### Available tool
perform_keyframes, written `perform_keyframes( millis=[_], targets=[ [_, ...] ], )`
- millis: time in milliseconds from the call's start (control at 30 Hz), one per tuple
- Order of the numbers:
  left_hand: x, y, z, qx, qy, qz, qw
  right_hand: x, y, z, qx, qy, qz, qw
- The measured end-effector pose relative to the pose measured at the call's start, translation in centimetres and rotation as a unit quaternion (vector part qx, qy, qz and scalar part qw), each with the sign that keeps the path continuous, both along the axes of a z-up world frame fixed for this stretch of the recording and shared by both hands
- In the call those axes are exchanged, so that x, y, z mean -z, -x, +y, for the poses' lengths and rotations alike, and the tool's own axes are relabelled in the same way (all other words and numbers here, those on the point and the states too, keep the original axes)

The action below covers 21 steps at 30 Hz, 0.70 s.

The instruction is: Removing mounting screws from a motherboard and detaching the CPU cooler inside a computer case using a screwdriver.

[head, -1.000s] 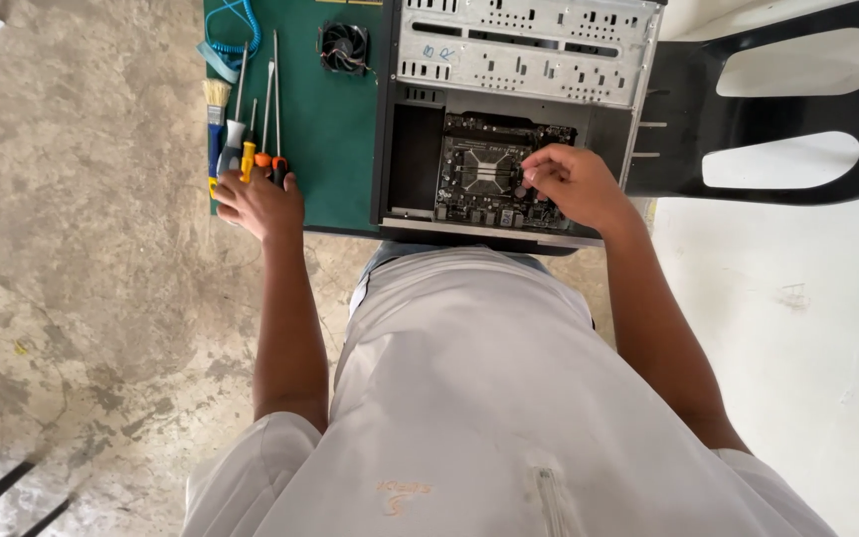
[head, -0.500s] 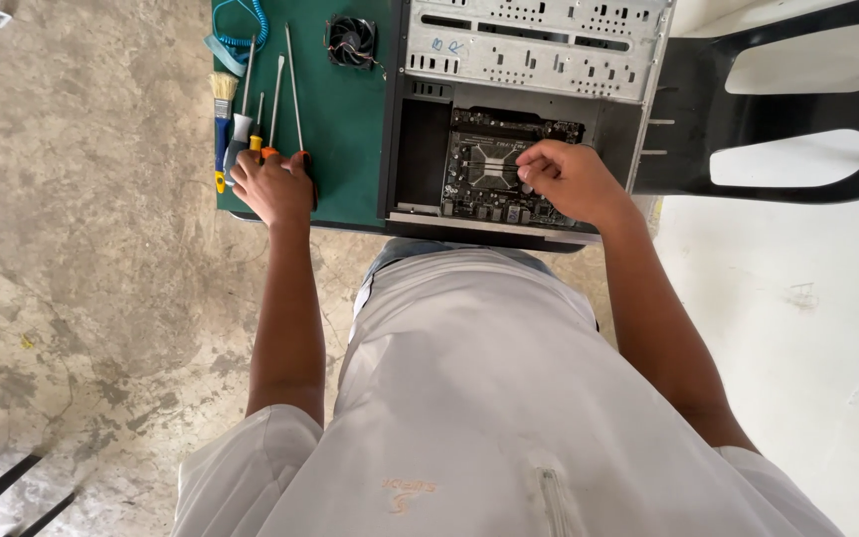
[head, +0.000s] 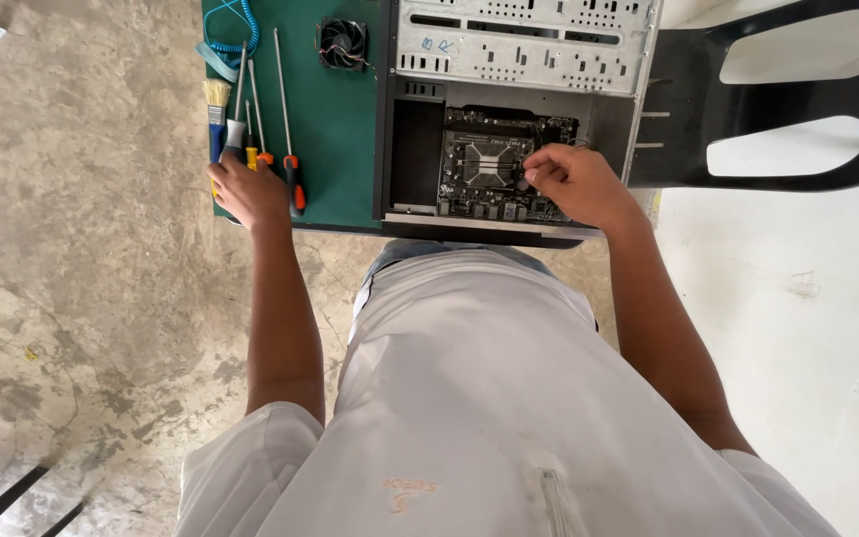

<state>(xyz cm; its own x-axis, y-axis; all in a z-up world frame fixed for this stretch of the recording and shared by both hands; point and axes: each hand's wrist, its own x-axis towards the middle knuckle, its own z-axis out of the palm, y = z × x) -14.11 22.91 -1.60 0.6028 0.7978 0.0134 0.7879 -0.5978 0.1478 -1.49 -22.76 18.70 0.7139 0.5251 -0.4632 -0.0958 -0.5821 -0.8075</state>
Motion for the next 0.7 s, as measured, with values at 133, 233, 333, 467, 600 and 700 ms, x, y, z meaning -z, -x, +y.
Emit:
perform_keyframes(
  millis=[133, 233, 333, 467, 600, 700],
  targets=[
    [0.5, 0.4, -1.4, 0.057, -0.079, -0.049, 0.994, -0.6, 0.2, 0.0, -0.002, 0.004, -0.006, 1.000],
    [0.6, 1.0, -2.4, 0.092, -0.028, -0.034, 0.995, -0.8, 0.4, 0.2, -0.004, 0.005, -0.001, 1.000],
    [0.8, 0.9, -2.8, 0.057, 0.085, 0.061, 0.993, -1.2, 0.4, 0.4, -0.005, 0.008, -0.003, 1.000],
    [0.3, 0.0, -2.4, 0.057, 0.076, 0.107, 0.990, -1.4, 0.5, 0.6, -0.010, 0.007, -0.001, 1.000],
    [-0.8, -0.7, -2.0, 0.057, 0.066, 0.102, 0.991, -1.4, 0.5, 0.8, -0.014, -0.001, -0.004, 1.000],
    [-2.6, -1.4, -2.9, -0.022, 0.144, -0.011, 0.989, -1.1, 0.4, 0.6, -0.009, -0.005, -0.010, 1.000]
  ],
)
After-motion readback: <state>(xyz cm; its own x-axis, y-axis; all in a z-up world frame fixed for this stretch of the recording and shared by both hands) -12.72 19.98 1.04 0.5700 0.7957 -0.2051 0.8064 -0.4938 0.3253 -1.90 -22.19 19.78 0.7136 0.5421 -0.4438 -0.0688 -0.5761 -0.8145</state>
